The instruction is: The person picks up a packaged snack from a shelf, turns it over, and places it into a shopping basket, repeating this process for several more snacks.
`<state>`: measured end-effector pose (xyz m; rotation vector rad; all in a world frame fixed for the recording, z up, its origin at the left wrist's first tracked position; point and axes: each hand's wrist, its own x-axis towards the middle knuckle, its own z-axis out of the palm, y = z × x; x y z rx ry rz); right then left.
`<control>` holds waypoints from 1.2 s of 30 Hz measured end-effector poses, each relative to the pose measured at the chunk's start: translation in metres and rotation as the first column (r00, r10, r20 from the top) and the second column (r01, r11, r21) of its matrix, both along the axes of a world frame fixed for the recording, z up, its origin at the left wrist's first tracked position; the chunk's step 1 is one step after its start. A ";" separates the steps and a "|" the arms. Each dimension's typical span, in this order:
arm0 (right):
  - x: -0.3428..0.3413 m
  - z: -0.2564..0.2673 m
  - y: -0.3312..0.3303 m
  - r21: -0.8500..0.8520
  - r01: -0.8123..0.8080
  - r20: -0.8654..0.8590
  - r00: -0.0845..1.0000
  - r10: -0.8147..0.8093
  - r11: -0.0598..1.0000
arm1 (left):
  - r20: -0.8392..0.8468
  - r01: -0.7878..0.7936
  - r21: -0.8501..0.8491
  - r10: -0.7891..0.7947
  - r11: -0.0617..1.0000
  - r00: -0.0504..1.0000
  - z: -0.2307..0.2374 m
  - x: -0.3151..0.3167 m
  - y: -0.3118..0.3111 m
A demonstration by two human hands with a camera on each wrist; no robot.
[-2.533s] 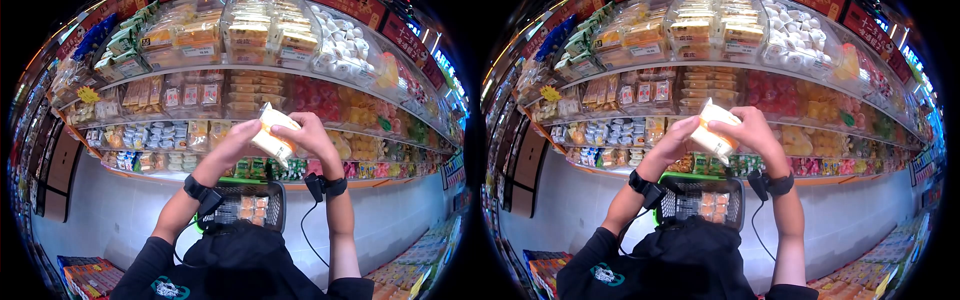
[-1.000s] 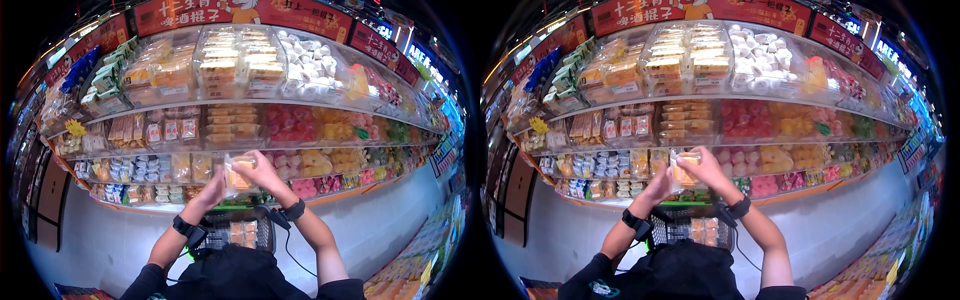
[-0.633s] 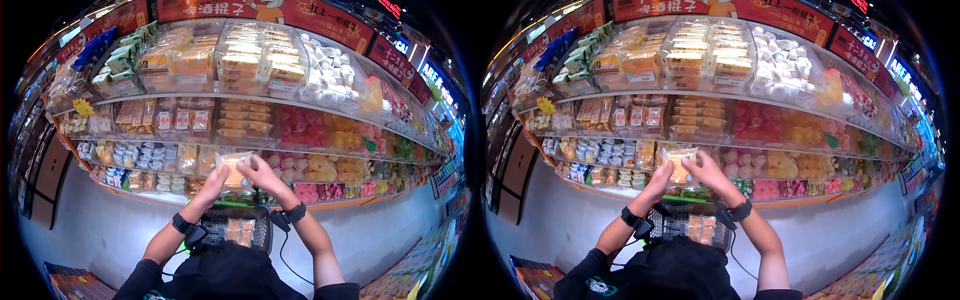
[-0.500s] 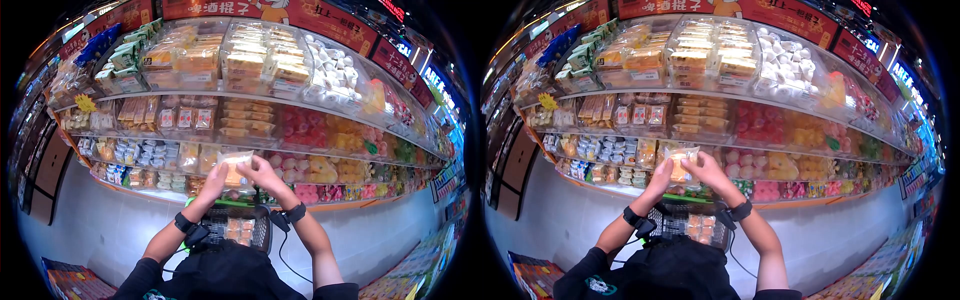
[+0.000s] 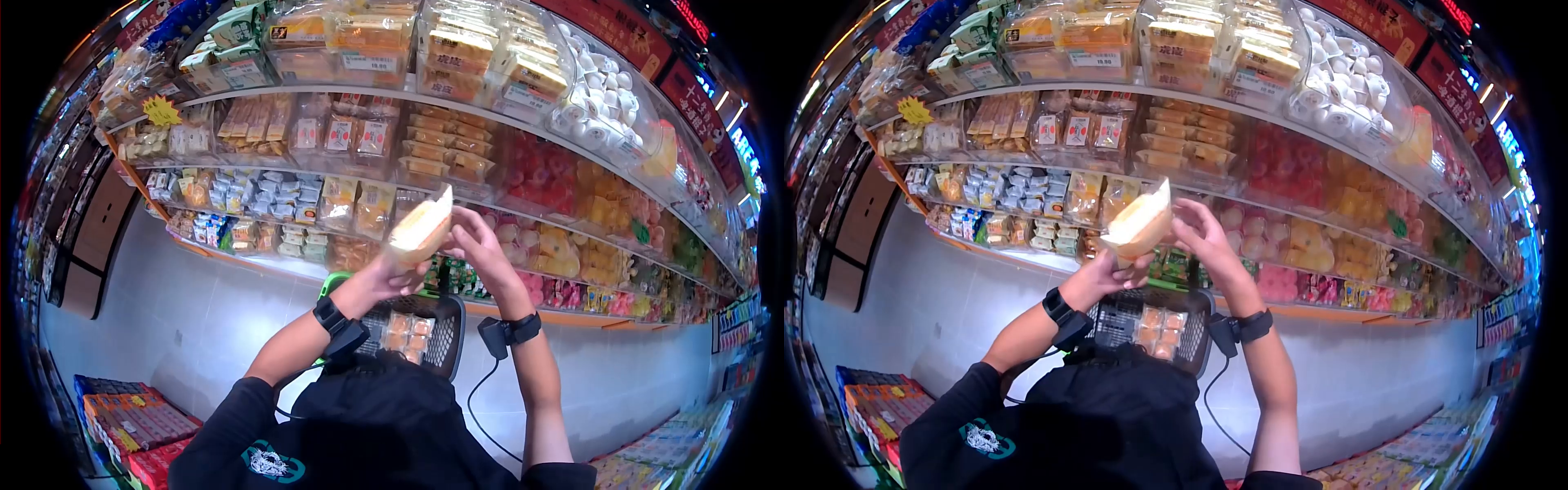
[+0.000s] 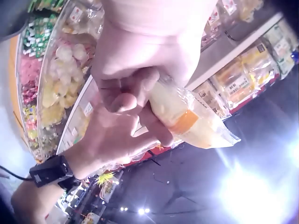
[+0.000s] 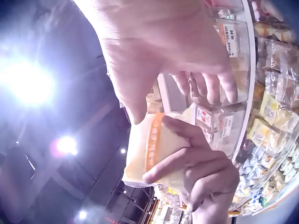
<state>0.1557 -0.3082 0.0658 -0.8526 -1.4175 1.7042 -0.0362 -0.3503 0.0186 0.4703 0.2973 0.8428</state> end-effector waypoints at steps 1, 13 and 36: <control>0.000 -0.001 -0.001 -0.020 -0.063 -0.015 0.998 0.063 0.998 | 0.083 0.055 -0.021 -0.053 0.998 0.995 -0.008 0.004 -0.001; 0.001 -0.006 -0.005 -0.037 0.097 0.135 0.987 -0.091 0.995 | -0.412 -0.208 0.097 0.229 0.973 0.882 -0.018 0.011 -0.001; 0.053 -0.248 -0.091 -0.657 0.328 0.258 0.944 -0.206 0.679 | -0.808 -0.214 -0.129 0.022 0.968 0.589 -0.249 0.040 -0.048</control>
